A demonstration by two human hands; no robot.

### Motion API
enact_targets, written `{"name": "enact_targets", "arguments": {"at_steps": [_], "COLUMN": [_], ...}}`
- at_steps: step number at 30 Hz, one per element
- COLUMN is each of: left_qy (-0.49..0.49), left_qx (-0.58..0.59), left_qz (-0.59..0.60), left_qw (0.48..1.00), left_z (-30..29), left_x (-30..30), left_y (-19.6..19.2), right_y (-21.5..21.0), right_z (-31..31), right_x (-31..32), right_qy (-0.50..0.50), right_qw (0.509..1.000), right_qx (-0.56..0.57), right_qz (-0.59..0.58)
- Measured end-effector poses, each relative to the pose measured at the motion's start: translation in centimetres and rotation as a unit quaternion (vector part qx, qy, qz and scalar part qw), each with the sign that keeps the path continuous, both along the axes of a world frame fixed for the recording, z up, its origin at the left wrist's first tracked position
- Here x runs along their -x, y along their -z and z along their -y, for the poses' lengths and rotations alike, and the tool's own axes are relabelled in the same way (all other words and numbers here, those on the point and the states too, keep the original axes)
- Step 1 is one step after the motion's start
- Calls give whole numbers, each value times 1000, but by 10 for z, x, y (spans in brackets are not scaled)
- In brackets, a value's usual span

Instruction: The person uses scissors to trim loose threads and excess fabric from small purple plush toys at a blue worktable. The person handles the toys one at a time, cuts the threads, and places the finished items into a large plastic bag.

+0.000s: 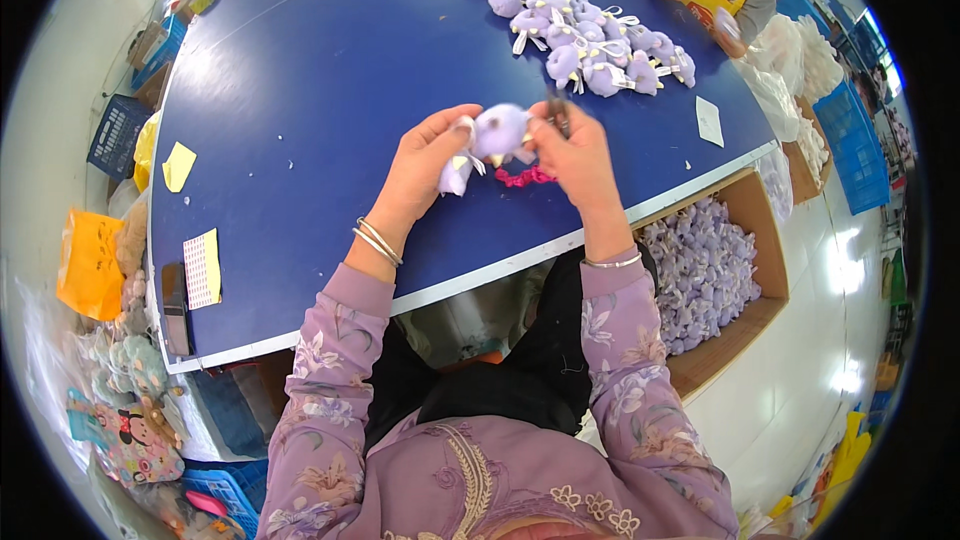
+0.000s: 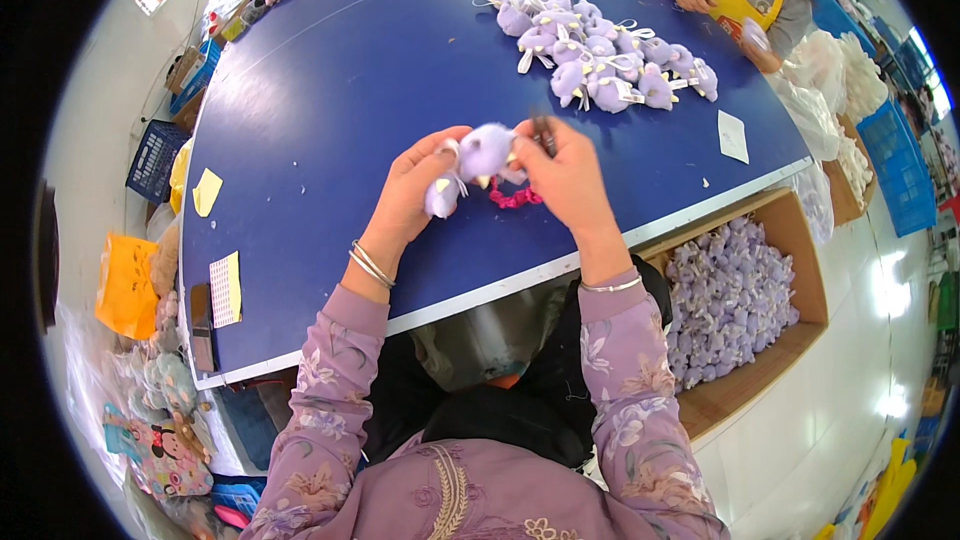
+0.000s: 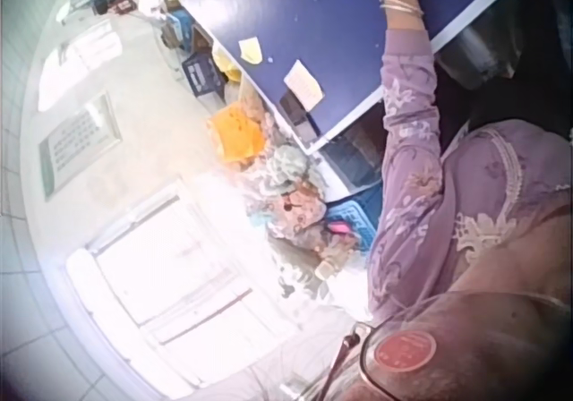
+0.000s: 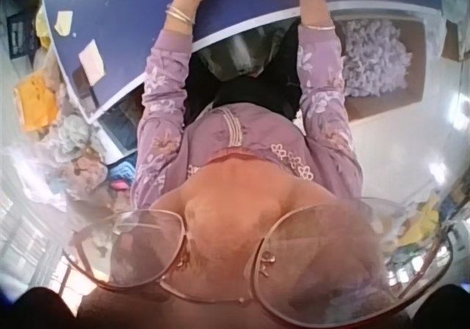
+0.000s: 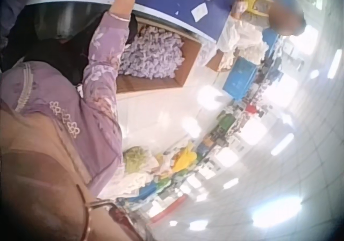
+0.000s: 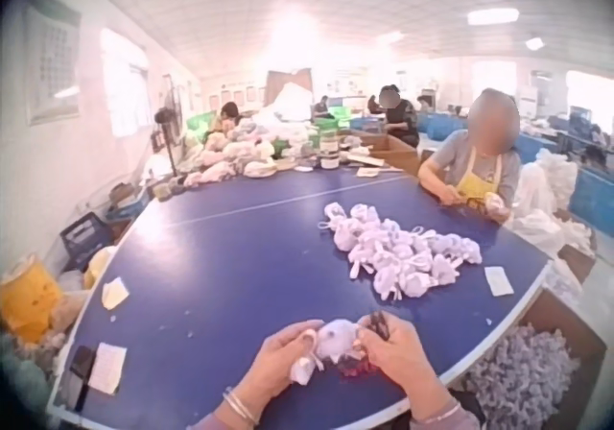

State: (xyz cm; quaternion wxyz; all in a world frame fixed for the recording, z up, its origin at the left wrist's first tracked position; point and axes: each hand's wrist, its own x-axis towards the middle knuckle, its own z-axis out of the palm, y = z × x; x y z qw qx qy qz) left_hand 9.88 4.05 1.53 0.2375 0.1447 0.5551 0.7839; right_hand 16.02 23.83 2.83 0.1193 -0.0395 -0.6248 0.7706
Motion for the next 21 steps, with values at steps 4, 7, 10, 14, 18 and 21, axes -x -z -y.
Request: {"name": "enact_targets", "arguments": {"at_steps": [4, 7, 10, 14, 18, 21], "left_qy": [-32, -49, -32, -36, -18, 30], "left_qx": [-34, -51, -81, -80, -63, -63], "left_qz": [46, 92, 112, 104, 88, 72], "left_qw": [998, 993, 990, 991, 994, 995], "left_z": [0, -1, -4, -6, -11, -8], "left_x": [3, 7, 8, 5, 0, -3], "left_y": [-6, -3, 2, 4, 3, -5], "right_y": [-2, -14, -10, -15, 1, -1], "right_z": [-59, -45, -10, 30, 41, 39], "right_x": [-7, -12, -7, -13, -2, 1], "right_qy": [-126, -58, -20, -94, -42, -15], "right_qw": [897, 932, 997, 980, 973, 989], "right_qx": [346, 324, -67, -172, -222, -149], "right_qz": [-245, -151, -37, -29, -49, -20]}}
